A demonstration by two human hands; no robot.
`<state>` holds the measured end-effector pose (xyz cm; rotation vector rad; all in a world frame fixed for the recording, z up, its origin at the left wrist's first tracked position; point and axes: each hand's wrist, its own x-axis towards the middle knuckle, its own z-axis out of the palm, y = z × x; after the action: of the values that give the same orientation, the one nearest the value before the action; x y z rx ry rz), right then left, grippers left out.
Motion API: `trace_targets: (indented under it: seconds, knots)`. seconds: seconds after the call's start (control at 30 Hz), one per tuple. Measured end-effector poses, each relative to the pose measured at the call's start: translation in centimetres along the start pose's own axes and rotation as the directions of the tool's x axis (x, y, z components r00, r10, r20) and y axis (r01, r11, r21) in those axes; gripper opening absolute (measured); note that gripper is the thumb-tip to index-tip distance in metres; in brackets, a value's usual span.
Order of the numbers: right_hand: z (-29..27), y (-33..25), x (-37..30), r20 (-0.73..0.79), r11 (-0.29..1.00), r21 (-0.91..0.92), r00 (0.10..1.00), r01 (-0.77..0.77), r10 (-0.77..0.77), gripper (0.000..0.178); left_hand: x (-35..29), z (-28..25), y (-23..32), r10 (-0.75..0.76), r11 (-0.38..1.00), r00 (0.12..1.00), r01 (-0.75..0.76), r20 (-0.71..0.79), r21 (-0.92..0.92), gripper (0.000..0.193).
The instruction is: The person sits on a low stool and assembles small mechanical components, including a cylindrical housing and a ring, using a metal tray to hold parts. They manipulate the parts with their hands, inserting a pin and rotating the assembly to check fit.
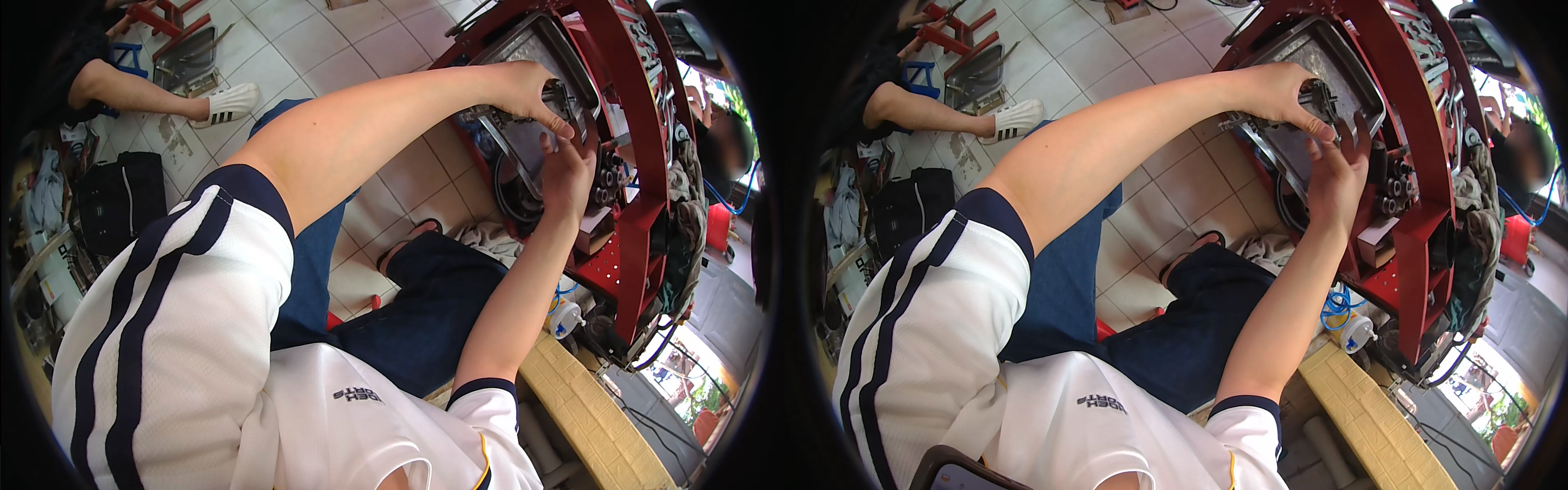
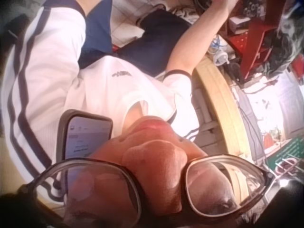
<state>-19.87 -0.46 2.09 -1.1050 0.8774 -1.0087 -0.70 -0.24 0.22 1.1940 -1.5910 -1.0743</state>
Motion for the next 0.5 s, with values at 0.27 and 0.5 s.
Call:
trace_targets:
  seconds: [0.27,0.5]
  knots:
    - [-1.8,0.7,0.6,-0.014,0.997,-0.034,0.998,-0.068,0.068,0.039,0.4,0.5,-0.1,0.018,1.0,1.0,-0.018,0.024,0.004,0.074]
    - [-3.1,-0.2,1.0,0.061,0.982,0.097,0.985,-0.164,0.159,0.048,0.3,0.4,0.2,0.052,0.998,0.999,-0.051,0.011,-0.031,0.075]
